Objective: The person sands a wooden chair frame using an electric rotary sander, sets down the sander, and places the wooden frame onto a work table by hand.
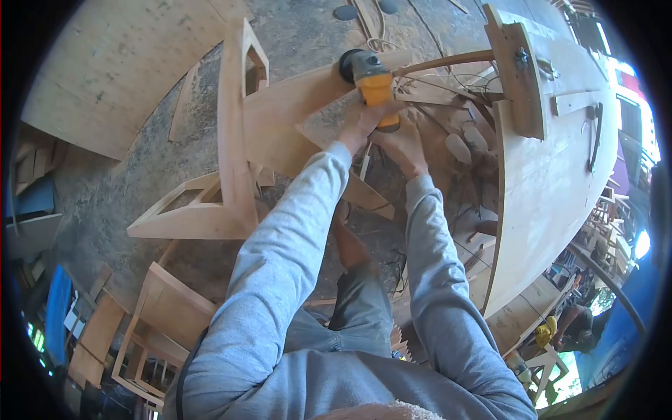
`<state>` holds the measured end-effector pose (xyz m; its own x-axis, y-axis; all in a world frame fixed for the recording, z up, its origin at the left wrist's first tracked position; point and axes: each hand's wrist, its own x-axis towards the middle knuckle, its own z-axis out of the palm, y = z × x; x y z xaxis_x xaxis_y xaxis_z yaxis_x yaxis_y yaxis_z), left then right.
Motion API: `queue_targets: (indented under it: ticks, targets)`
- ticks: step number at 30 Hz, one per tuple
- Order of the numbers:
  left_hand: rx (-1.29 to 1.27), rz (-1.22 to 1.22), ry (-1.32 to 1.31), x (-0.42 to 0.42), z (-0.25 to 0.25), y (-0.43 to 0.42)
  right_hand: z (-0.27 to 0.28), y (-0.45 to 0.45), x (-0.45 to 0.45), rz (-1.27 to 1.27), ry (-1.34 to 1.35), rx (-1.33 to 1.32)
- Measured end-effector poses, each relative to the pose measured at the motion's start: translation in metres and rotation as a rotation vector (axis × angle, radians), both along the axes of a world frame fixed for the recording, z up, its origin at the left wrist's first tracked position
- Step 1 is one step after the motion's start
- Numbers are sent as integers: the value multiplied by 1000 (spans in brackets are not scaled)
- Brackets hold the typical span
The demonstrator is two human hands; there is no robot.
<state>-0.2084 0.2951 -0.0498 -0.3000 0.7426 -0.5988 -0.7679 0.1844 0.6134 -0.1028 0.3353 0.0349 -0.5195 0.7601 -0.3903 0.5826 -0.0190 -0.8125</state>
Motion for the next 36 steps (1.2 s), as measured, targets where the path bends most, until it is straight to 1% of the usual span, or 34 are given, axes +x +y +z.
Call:
queue_targets:
  ticks: [1,2,5,6,8,10,11,12,13,14,16,17,18,19,20,22,23,26,29,32,33,34,35,36]
  targets:
    - [16,-20,13,1,4,16,-4,15,4,4,0,76]
    - [33,-37,26,2,9,33,-26,33,17,22,-118,105]
    - [54,-73,70,8,6,72,-37,67,32,33,-459,302]
    - [47,-78,102,10,4,79,-34,71,36,132,-480,398]
    - [-10,-69,170,15,1,69,-24,52,38,189,-329,249]
    - [-57,-31,188,28,-2,43,15,28,50,62,-68,-202]
    - [-55,-15,162,35,2,26,14,13,48,28,-36,-270]
    - [19,26,119,41,6,3,12,-2,46,-9,-5,-337]
    - [-26,-12,49,35,17,-26,-5,-29,46,2,-46,-257]
    - [-65,-49,-23,28,26,-61,-10,-50,42,13,-87,-172]
    - [-76,82,-82,24,48,-122,21,-99,17,75,-27,-318]
    - [-59,138,-47,23,59,-151,18,-115,20,158,-8,-303]
    - [-41,195,-9,22,71,-180,20,-134,20,215,-45,-288]
    - [-15,255,-142,22,81,-207,34,-155,17,191,44,-392]
    - [17,312,-275,21,92,-232,55,-173,9,190,38,-485]
    - [74,338,-305,17,112,-269,88,-193,1,198,0,-664]
    - [107,358,-298,16,121,-283,100,-202,-3,210,-30,-753]
    - [242,350,-356,6,141,-317,126,-225,-13,237,-26,-843]
    - [210,307,-327,3,145,-335,145,-237,-17,203,-12,-935]
    - [100,199,-103,-4,153,-355,158,-260,-15,109,49,-1026]
    - [74,150,-37,-3,157,-355,164,-265,-15,138,42,-1024]
    - [95,112,-13,-12,176,-355,173,-267,-14,152,31,-1004]
    - [146,144,-118,0,164,-355,183,-265,-10,151,19,-968]
    - [265,143,-319,-5,181,-352,188,-265,-5,119,30,-1016]
